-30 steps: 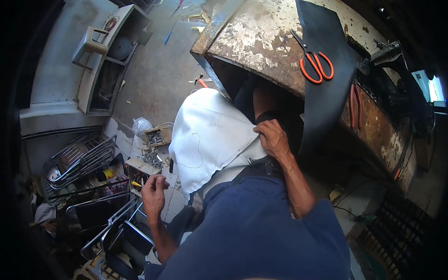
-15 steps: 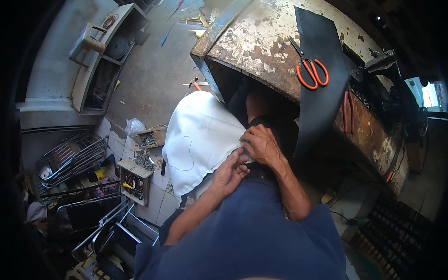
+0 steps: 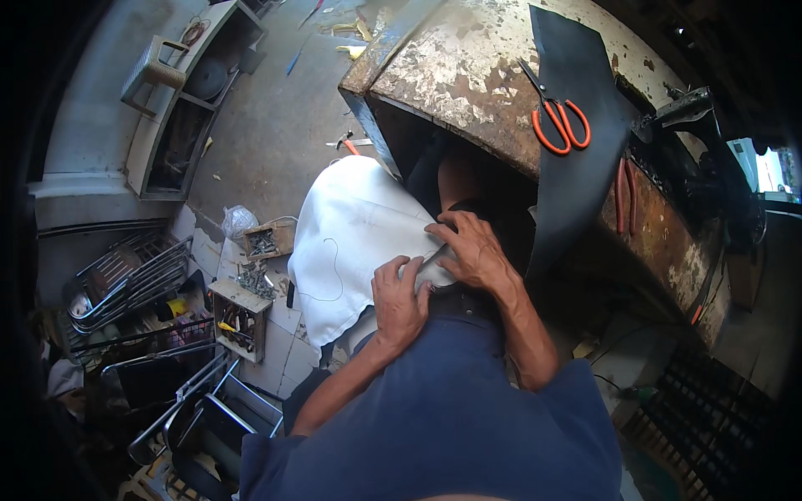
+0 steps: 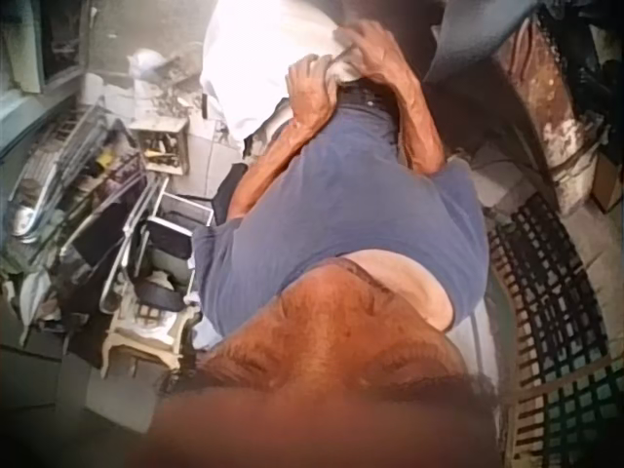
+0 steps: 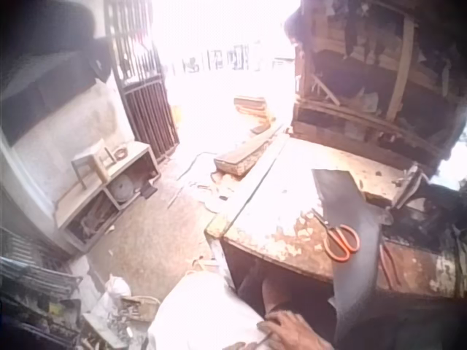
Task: The person cuts along a curved line on a large piece of white upholstery fabric using shears, then uses the cut-out section to measure and cut a matching piece of black material.
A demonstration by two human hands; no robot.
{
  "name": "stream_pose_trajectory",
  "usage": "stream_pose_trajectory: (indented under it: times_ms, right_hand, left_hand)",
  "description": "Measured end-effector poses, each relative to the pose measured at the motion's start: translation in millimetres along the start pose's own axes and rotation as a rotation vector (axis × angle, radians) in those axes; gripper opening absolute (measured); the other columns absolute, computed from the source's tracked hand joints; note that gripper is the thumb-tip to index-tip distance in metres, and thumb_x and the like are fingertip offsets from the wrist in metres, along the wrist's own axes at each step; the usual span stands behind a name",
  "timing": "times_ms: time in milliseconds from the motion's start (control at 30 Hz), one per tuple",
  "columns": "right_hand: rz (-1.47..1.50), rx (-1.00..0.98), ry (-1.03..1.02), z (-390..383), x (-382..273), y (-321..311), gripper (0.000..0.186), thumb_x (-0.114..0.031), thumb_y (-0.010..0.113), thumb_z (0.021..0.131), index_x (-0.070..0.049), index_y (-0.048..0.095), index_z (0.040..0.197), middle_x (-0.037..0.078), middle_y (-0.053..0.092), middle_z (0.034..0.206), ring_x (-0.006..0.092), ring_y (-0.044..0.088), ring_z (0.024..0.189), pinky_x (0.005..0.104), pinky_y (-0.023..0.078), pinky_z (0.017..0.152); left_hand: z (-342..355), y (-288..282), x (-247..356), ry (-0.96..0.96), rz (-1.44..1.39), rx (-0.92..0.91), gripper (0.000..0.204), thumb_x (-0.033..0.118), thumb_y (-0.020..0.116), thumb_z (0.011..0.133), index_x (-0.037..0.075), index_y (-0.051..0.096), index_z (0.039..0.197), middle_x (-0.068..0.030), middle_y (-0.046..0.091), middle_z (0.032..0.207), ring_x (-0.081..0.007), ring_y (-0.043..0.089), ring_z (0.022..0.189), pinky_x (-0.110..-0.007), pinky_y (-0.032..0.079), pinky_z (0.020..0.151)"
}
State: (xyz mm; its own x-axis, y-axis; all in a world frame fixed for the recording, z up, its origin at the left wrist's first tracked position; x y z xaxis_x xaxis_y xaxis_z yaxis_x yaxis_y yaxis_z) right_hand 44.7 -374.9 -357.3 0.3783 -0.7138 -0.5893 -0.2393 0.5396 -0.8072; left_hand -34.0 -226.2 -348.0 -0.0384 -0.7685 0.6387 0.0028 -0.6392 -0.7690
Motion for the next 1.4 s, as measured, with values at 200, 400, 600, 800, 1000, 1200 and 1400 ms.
stream_pose_trajectory:
  times_ms: [200, 400, 600, 800, 1000, 1200, 1400]
  right_hand:
    - [0.159, -0.023, 0.0, -2, 31, 14, 0.021, -0.01, 0.07, 0.086, -0.009, 0.07, 0.107, 0.008, 0.069, 0.099, 0.0287, 0.066, 0.097, 0.0409, 0.051, 0.085]
    - [0.239, 0.003, 0.132, 13, 19, 21, 0.014, -0.017, 0.062, 0.096, -0.008, 0.068, 0.103, 0.011, 0.065, 0.091, 0.032, 0.064, 0.09, 0.0436, 0.05, 0.079]
    - [0.437, -0.252, 0.314, 20, 23, 28, 0.025, -0.025, 0.056, 0.099, -0.003, 0.068, 0.102, 0.015, 0.067, 0.092, 0.0334, 0.065, 0.088, 0.0423, 0.049, 0.079]
    - [0.504, -0.29, 0.29, 22, 28, 32, 0.028, -0.026, 0.056, 0.1, -0.001, 0.068, 0.104, 0.017, 0.066, 0.086, 0.0329, 0.064, 0.084, 0.0422, 0.049, 0.078]
    - [0.491, -0.292, 0.249, 25, 27, 29, 0.028, -0.024, 0.054, 0.101, 0.0, 0.067, 0.104, 0.018, 0.065, 0.089, 0.0331, 0.063, 0.085, 0.0417, 0.048, 0.078]
    - [0.488, -0.279, 0.243, 23, 22, 29, 0.027, -0.024, 0.054, 0.101, -0.001, 0.067, 0.104, 0.017, 0.066, 0.092, 0.0335, 0.064, 0.088, 0.0425, 0.049, 0.08]
    - [0.369, -0.163, 0.348, 17, 47, 38, 0.025, -0.026, 0.055, 0.1, -0.006, 0.069, 0.104, 0.017, 0.067, 0.093, 0.0355, 0.065, 0.092, 0.0447, 0.048, 0.081]
  left_hand:
    - [22, 9, -34, 0.095, 0.088, -0.022, 0.026, 0.012, 0.069, 0.085, 0.005, 0.067, 0.11, -0.0106, 0.067, 0.099, -0.0304, 0.062, 0.097, -0.04, 0.043, 0.09]
    - [63, -18, -55, -0.187, -0.12, -0.171, 0.018, 0.017, 0.06, 0.095, 0.004, 0.072, 0.096, -0.0222, 0.07, 0.082, -0.0422, 0.068, 0.077, -0.048, 0.052, 0.073]
    - [80, -36, -80, -0.267, -0.209, -0.507, 0.024, 0.021, 0.058, 0.097, 0.002, 0.072, 0.104, -0.0214, 0.068, 0.078, -0.0333, 0.067, 0.073, -0.042, 0.05, 0.072]
    - [73, -41, -65, -0.233, -0.189, -0.365, 0.021, 0.021, 0.066, 0.094, 0.002, 0.071, 0.1, -0.0193, 0.068, 0.08, -0.0368, 0.067, 0.08, -0.043, 0.05, 0.076]
    - [71, -38, -25, 0.241, 0.068, -0.037, 0.011, 0.017, 0.074, 0.085, 0.009, 0.071, 0.092, -0.0076, 0.062, 0.088, -0.0264, 0.059, 0.089, -0.043, 0.041, 0.087]
    - [70, -27, -26, 0.262, 0.171, -0.032, 0.007, 0.011, 0.069, 0.086, 0.007, 0.064, 0.09, -0.0069, 0.058, 0.09, -0.026, 0.055, 0.092, -0.044, 0.037, 0.09]
    - [56, -55, -48, 0.01, -0.575, -0.119, 0.009, 0.008, 0.055, 0.093, 0.003, 0.05, 0.087, -0.0092, 0.049, 0.086, -0.0289, 0.049, 0.086, -0.037, 0.036, 0.088]
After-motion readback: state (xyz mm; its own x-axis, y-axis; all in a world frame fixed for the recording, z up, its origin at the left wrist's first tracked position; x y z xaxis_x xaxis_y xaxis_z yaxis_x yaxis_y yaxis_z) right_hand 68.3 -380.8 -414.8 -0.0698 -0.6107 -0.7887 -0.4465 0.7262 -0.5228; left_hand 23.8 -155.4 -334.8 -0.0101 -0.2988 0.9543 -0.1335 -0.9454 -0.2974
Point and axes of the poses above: each hand's wrist, its own z-axis towards the middle knuckle, its own y-axis out of the palm, x = y × z, the point moved 5 cm from there along z, towards the middle knuckle
